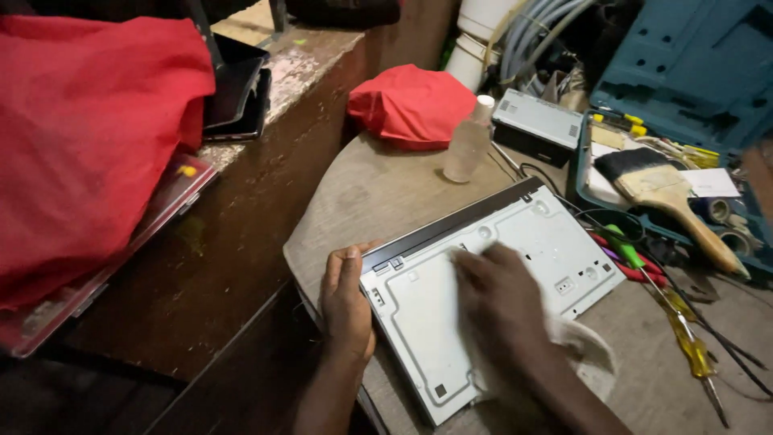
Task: Cleaning the exterior surfaces of a PlayStation 3 console using a cloth and cleaning solution.
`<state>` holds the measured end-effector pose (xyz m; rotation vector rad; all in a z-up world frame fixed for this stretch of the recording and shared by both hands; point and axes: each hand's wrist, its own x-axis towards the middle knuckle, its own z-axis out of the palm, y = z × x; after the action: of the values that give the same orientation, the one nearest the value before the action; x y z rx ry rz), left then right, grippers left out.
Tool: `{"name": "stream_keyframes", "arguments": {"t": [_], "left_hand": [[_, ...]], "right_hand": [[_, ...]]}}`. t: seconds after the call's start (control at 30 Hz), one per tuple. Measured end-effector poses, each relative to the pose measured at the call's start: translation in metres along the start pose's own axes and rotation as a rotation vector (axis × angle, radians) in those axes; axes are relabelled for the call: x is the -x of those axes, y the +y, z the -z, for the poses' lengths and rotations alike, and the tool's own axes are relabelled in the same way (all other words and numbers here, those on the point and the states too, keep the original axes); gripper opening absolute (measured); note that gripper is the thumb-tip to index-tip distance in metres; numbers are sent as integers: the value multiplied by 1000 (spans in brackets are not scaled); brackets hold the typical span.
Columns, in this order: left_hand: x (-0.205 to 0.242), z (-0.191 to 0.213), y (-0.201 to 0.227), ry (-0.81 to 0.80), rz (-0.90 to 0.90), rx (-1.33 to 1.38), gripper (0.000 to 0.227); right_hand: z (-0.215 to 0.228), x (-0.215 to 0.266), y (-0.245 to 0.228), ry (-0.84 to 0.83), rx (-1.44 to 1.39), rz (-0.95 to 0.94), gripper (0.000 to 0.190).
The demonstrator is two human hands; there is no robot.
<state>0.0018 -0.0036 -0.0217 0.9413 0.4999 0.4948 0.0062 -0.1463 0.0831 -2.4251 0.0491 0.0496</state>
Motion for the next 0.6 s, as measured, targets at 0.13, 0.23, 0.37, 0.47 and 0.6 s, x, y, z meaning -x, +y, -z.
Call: {"name": "stream_keyframes", "arguments": {"t": [0.13, 0.23, 0.37, 0.47, 0.6], "left_hand": [[-2, -1, -2, -1, 53, 96, 34], [-3, 2, -5, -4, -43, 31, 33], [-3, 2, -2, 9, -23, 41, 35], [-6, 3, -10, -18, -20, 71, 35], [-9, 2, -11, 22, -9, 62, 34]], "right_hand": [[-47, -7, 34, 56, 240, 731, 27], [-53, 19, 93, -68, 423, 844, 35], [-53, 34, 129, -100, 308, 1061, 47], [-62, 19, 73, -140, 292, 952, 30], [-63, 10, 18, -133, 222, 832, 24]]}}
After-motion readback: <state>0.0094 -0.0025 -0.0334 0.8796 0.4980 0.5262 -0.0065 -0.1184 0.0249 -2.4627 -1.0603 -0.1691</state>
